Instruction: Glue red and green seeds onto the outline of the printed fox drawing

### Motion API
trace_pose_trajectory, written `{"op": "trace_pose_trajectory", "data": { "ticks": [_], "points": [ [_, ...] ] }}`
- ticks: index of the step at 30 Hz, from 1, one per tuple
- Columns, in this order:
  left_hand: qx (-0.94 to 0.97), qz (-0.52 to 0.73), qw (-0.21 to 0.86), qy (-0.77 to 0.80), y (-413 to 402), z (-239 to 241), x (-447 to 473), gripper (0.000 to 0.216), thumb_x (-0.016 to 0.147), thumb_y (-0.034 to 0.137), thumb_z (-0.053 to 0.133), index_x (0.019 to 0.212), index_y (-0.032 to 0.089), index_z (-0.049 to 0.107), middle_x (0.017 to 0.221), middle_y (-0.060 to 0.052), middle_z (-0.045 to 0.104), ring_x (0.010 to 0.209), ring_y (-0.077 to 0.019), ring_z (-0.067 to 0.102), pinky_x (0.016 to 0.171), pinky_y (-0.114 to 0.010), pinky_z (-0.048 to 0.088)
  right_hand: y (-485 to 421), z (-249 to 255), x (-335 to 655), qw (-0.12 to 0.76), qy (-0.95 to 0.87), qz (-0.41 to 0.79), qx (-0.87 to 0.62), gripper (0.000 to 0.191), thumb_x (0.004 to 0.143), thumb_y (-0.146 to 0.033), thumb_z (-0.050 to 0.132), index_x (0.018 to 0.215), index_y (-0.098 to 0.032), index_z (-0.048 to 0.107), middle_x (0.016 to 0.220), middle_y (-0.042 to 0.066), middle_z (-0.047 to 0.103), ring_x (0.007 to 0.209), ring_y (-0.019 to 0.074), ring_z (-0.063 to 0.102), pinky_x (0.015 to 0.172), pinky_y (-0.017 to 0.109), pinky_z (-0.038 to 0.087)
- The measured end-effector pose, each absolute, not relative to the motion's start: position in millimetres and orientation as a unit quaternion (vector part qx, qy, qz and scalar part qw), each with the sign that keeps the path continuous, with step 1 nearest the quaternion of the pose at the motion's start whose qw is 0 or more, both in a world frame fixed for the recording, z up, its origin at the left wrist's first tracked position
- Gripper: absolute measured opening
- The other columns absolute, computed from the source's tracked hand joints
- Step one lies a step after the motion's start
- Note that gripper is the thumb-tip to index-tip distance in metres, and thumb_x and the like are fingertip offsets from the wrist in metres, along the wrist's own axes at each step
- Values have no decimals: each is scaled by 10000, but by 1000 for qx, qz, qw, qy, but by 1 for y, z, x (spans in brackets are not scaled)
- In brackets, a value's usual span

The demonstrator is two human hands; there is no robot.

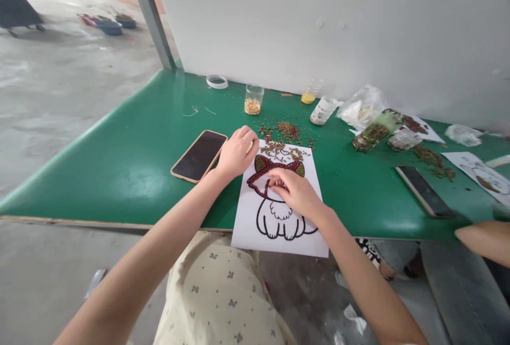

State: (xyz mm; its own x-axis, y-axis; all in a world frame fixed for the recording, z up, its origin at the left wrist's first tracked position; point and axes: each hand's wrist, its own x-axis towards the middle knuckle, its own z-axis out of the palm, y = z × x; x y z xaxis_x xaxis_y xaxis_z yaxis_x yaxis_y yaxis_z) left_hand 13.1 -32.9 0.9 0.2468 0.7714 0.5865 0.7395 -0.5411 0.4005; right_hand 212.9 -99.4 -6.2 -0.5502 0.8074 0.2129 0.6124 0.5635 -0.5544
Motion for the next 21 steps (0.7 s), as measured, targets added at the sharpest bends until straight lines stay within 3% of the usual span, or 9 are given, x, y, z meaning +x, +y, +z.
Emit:
{"op": "trace_pose_trajectory", "data": {
  "ticks": [8,17,21],
  "points": [
    [788,383,23,481,-33,1,13,191,917,238,372,779,190,494,871,-58,570,829,-167,526,673,-283,408,-99,-5,215,234,-852,206,-421,301,886,-151,511,1158,-282,503,959,6,682,961,168,619,804,307,484],
    [792,379,22,477,-33,3,13,208,914,239,372,788,185,529,883,-72,585,847,-179,533,717,-304,430,-56,26,243,295,-787,85,-536,257,845,-142,525,1075,-251,558,933,10,686,853,179,626,684,278,448],
    [787,374,16,490,-30,0,11,204,888,243,425,778,184,586,886,-67,593,860,-182,541,732,-302,444,-8,27,258,245,-767,42,-592,260,812,-90,507,1003,-240,599,900,9,688,841,200,614,671,291,418]
  ]
}}
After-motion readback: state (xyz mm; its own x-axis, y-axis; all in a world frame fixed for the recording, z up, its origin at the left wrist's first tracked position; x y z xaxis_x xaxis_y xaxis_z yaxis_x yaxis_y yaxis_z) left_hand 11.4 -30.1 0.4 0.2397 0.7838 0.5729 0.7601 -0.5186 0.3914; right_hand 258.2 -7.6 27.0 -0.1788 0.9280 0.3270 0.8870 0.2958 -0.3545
